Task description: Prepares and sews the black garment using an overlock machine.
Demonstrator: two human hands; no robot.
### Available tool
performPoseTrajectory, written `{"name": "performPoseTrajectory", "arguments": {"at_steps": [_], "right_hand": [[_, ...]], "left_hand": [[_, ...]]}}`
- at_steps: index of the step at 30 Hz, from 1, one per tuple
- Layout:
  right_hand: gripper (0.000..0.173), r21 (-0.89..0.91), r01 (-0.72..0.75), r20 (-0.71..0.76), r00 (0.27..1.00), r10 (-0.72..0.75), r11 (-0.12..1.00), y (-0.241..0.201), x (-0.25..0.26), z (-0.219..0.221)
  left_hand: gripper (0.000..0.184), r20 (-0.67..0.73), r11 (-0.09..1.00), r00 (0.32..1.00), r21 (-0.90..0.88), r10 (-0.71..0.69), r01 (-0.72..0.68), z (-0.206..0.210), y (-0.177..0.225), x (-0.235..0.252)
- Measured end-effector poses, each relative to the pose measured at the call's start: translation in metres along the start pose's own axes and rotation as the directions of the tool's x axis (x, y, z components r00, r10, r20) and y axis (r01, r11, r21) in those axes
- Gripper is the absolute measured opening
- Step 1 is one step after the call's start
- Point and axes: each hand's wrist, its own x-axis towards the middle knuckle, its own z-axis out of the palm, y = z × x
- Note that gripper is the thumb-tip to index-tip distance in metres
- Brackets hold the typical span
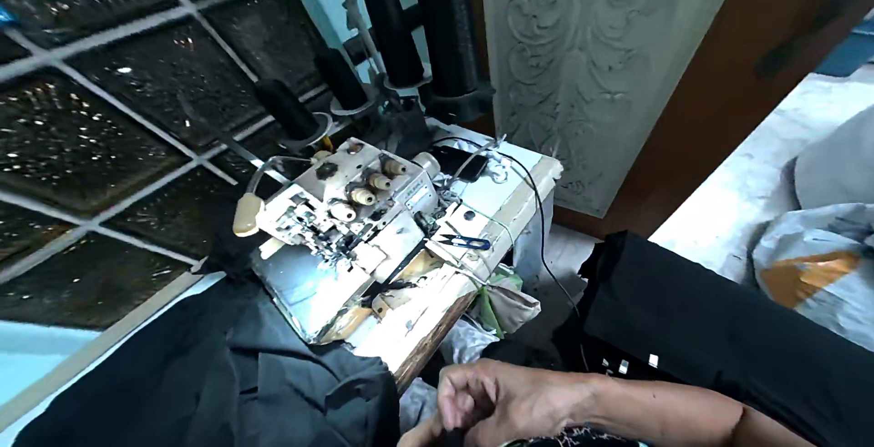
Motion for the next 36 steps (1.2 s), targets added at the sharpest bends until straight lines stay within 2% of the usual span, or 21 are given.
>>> {"name": "performPoseTrajectory", "arguments": {"at_steps": [2,4,6,7,8,10,12,13,15,18,20,21,26,29,31,32,34,36], "right_hand": [[0.023,0.0,-0.002,-0.072,0.997,0.002,1.0,-0.003,0.001,-0.002],[0.021,-0.09,0.028,-0.174,0.984,-0.044,0.996,0.001,0.002,-0.003],[0.021,-0.293,0.089,-0.234,0.959,-0.162,0.952,0.009,0.001,-0.005],[0.022,-0.449,0.113,-0.236,0.942,-0.24,0.886,0.013,0.0,-0.005],[0.02,-0.615,0.118,-0.218,0.925,-0.312,0.779,0.016,-0.001,-0.006],[0.016,-0.89,0.089,-0.12,0.901,-0.417,0.448,0.022,-0.002,-0.005],[0.033,-0.988,0.099,0.035,0.887,-0.461,0.117,0.03,-0.004,-0.003],[0.038,-0.994,0.111,0.097,0.88,-0.465,0.003,0.035,-0.005,-0.003],[0.038,-0.982,0.122,0.176,0.86,-0.478,-0.142,0.046,-0.006,-0.004],[0.024,-0.973,0.116,0.203,0.837,-0.507,-0.198,0.054,-0.006,-0.007],[0.018,-0.982,0.116,0.177,0.83,-0.529,-0.147,0.056,-0.004,-0.008],[0.018,-0.989,0.127,0.149,0.836,-0.528,-0.079,0.057,-0.002,-0.007],[0.026,-0.884,0.17,-0.026,0.913,-0.407,0.436,0.054,0.005,-0.002],[0.036,-0.766,0.141,-0.099,0.938,-0.332,0.628,0.052,0.007,-0.003],[0.036,-0.664,0.083,-0.163,0.954,-0.252,0.743,0.05,0.007,-0.004],[0.034,-0.606,0.058,-0.195,0.956,-0.219,0.793,0.049,0.007,-0.004],[0.029,-0.512,0.038,-0.253,0.948,-0.193,0.858,0.051,0.007,-0.004],[0.024,-0.456,0.062,-0.292,0.932,-0.215,0.888,0.057,0.007,-0.004]], "left_hand": [[0.022,-0.094,0.999,0.996,0.032,0.007,-0.004,-0.003,0.004,0.002],[0.018,-0.24,0.998,0.971,0.057,0.019,-0.005,0.0,0.009,0.002],[0.019,-0.389,0.997,0.921,0.079,0.008,0.024,0.009,0.019,0.005],[0.021,-0.453,0.995,0.892,0.085,-0.004,0.048,0.014,0.025,0.006],[0.024,-0.495,0.995,0.868,0.075,-0.017,0.062,0.018,0.031,0.007],[0.024,-0.531,0.997,0.847,0.048,-0.027,0.062,0.022,0.039,0.007],[0.019,-0.508,0.996,0.861,0.07,-0.009,0.051,0.02,0.043,0.003],[0.018,-0.482,0.995,0.876,0.097,0.013,0.039,0.018,0.043,0.001],[0.015,-0.423,0.988,0.904,0.157,0.059,0.009,0.012,0.043,-0.005],[0.011,-0.362,0.956,0.925,0.294,0.117,-0.005,0.005,0.041,-0.014],[0.012,-0.332,0.897,0.928,0.442,0.17,-0.007,0.004,0.039,-0.018],[0.014,-0.32,0.859,0.927,0.512,0.195,-0.003,0.005,0.037,-0.02],[0.039,-0.253,0.666,0.927,0.746,0.278,0.004,0.01,0.033,-0.022],[0.055,-0.215,0.446,0.921,0.894,0.325,0.051,0.016,0.03,-0.025],[0.054,-0.19,0.287,0.914,0.954,0.358,0.086,0.019,0.027,-0.025],[0.049,-0.187,0.254,0.912,0.962,0.365,0.096,0.019,0.025,-0.025],[0.037,-0.216,0.292,0.899,0.951,0.381,0.105,0.016,0.022,-0.027],[0.028,-0.277,0.416,0.881,0.904,0.384,0.102,0.011,0.022,-0.03]]}}
